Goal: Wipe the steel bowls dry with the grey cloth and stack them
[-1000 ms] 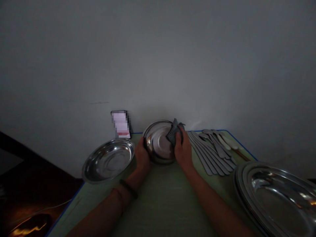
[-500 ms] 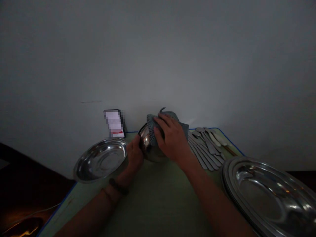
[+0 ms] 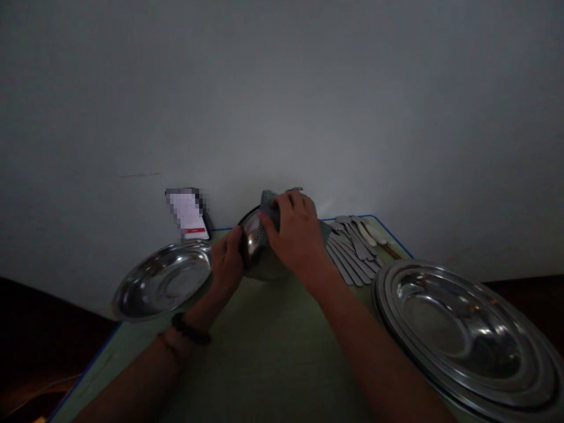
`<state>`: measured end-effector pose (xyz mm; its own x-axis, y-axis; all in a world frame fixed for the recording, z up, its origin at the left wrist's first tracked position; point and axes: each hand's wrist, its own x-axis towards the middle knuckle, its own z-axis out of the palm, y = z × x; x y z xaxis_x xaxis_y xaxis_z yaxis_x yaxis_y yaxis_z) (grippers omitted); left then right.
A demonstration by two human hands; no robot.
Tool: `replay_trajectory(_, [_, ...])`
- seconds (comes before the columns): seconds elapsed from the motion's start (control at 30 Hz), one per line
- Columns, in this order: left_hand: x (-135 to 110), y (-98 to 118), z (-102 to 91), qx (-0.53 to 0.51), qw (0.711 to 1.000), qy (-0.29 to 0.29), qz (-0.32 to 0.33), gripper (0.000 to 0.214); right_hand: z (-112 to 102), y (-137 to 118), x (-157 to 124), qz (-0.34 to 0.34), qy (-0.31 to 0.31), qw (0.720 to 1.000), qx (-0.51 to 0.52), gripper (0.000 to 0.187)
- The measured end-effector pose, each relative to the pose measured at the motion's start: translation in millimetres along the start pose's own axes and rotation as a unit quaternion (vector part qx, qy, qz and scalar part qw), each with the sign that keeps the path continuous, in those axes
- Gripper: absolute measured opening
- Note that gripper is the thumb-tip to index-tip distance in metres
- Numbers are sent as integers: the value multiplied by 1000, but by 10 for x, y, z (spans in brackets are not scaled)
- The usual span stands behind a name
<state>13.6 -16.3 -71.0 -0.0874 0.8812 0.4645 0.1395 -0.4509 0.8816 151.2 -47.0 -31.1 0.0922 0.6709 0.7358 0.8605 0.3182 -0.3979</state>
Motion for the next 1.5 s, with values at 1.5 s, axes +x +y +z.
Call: replay_trajectory(1.5, [153, 94, -98, 64, 991, -116, -5, 37, -215, 258, 226, 16, 55, 985, 165, 28])
